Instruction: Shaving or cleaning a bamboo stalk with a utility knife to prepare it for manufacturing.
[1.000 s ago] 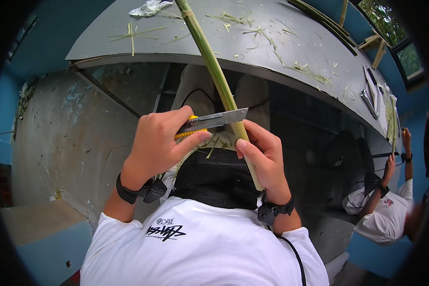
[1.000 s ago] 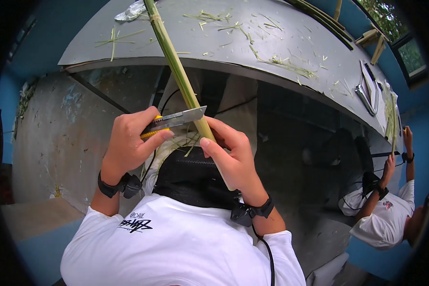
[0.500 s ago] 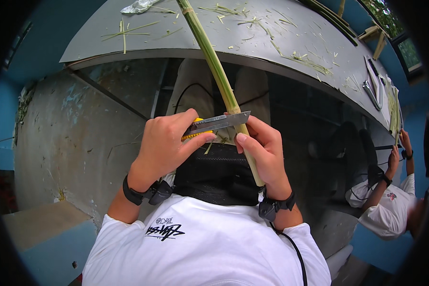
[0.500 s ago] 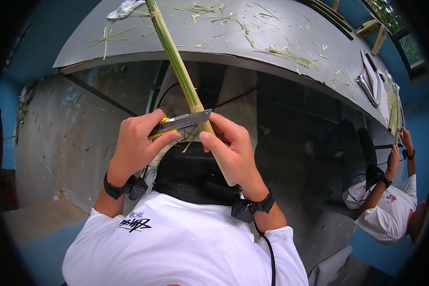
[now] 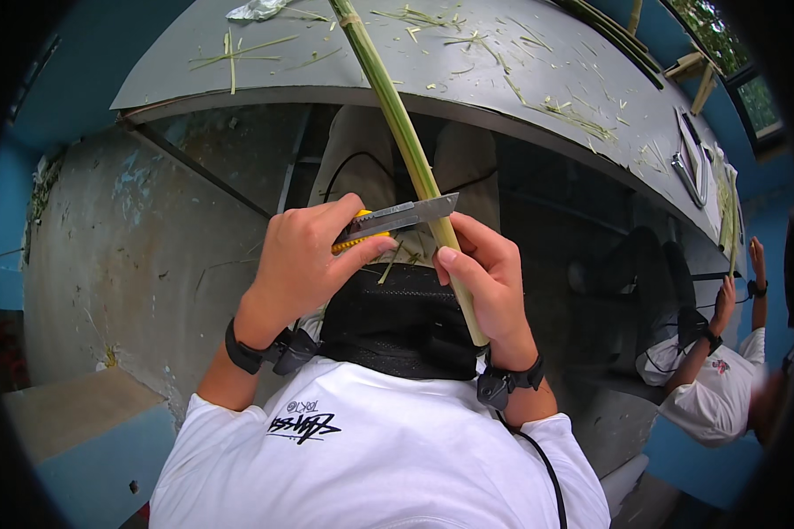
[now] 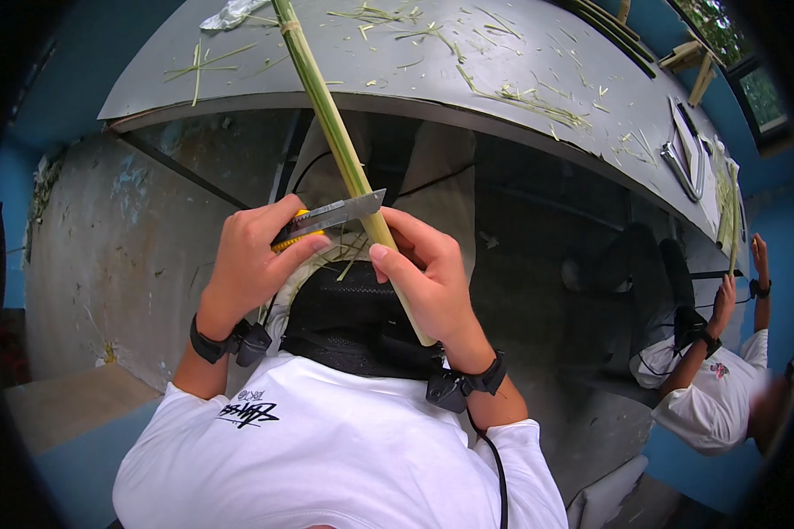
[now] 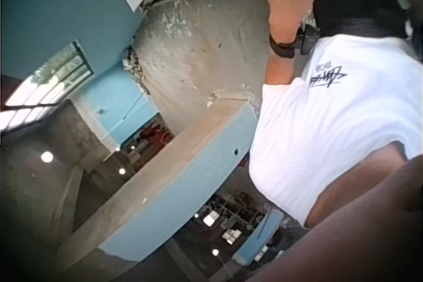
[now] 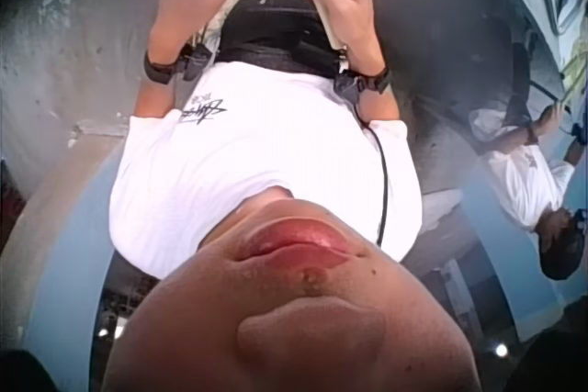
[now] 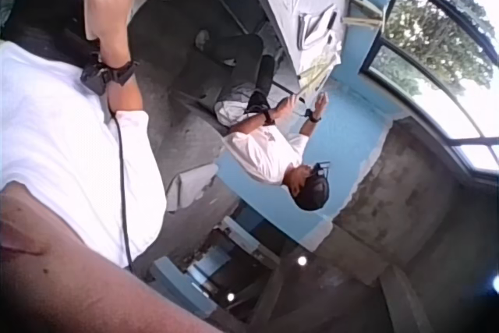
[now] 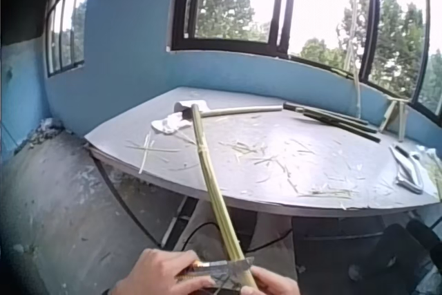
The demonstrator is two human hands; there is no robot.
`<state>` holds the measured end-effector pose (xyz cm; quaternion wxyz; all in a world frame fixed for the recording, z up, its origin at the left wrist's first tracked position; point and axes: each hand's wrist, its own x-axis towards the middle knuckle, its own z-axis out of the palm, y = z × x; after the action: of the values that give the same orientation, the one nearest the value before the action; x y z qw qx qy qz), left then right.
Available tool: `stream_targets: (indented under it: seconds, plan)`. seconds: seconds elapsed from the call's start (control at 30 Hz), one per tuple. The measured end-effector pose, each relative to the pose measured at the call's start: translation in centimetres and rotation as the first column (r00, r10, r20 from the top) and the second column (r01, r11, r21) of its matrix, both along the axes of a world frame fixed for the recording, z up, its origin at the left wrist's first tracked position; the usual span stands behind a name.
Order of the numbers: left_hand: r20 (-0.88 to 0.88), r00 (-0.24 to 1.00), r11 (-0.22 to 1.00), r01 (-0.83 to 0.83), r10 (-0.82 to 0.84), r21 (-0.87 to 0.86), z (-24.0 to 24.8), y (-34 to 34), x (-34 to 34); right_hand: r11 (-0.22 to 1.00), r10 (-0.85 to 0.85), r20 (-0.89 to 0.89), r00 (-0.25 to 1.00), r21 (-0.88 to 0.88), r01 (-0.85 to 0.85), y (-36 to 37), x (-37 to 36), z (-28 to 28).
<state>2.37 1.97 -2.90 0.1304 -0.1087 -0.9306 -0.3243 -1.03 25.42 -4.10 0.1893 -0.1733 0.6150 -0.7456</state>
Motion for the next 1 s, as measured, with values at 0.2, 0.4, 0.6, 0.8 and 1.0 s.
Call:
stream_targets:
  seconds: [0.2,0.4,0.6,0.8,1.0]
  plan:
    - [0.045,0.999,1.0,0.023,-0.022,-0.005,0.2,-0.2,0.0,1.0,-0.009,0.023,1.0,-0.011,0.009,0.1,0.0,-0.2]
    - [0.051,0.998,0.999,0.036,-0.038,0.035,-0.2,-0.2,-0.1,1.0,-0.018,0.018,1.0,-0.014,0.018,0.1,0.0,-0.1]
    - [0.143,0.989,1.0,0.02,-0.023,0.017,0.4,0.2,0.0,0.998,-0.029,-0.041,0.999,0.058,0.031,0.5,-0.2,-0.5]
    - [0.114,0.993,0.997,0.04,-0.033,-0.064,2.7,0.3,0.0,0.994,-0.028,-0.163,0.986,0.104,0.045,1.2,0.4,0.8]
    - [-0.189,0.953,0.956,-0.265,0.239,-0.128,5.2,-2.8,-2.4,0.983,0.079,-0.264,0.961,0.182,-0.03,2.1,0.6,2.6]
